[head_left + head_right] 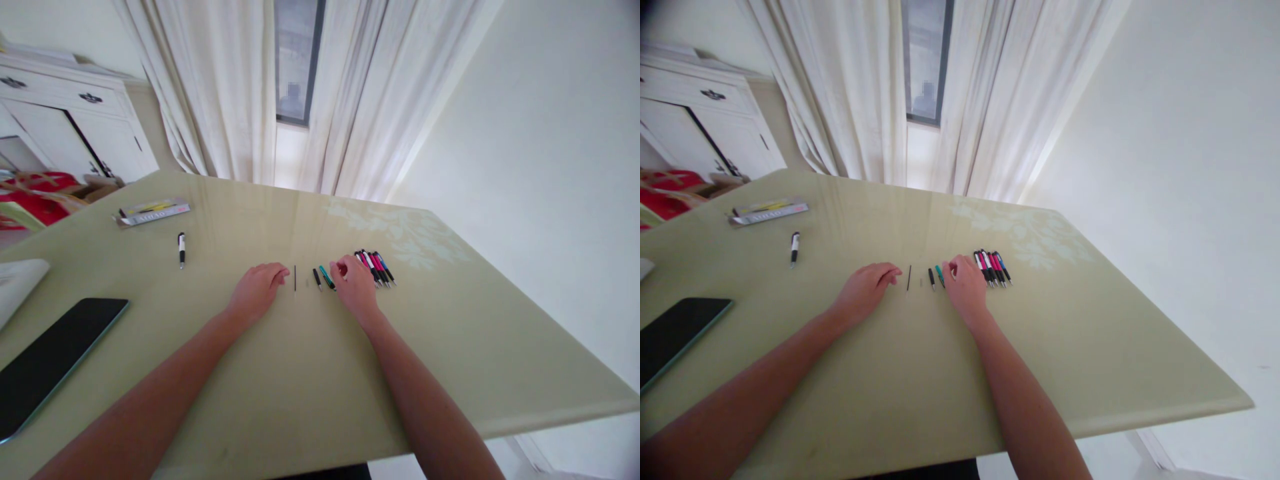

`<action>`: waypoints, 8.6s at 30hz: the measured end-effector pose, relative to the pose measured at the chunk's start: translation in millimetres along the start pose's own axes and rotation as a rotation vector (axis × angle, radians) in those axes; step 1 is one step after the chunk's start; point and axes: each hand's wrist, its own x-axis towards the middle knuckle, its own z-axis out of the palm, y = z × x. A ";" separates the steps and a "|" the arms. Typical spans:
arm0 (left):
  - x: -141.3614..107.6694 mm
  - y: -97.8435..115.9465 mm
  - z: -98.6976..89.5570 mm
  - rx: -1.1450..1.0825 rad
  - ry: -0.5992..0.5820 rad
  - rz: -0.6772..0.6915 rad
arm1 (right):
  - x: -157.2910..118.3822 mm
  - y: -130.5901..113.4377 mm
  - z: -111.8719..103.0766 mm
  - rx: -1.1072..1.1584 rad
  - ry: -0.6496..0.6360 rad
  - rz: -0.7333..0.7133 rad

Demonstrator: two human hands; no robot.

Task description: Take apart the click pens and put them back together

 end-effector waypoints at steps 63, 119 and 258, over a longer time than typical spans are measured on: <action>4.6 18.5 -7.3 -1.176 -0.004 -0.311 | -12.7 -31.7 4.9 0.586 -0.129 -0.157; 4.6 24.4 -8.2 -1.222 0.143 -0.403 | -14.7 -27.9 7.6 0.474 -0.215 -0.209; -2.2 26.2 -14.1 -0.267 0.097 0.158 | -10.4 -18.3 -3.1 0.443 -0.440 -0.246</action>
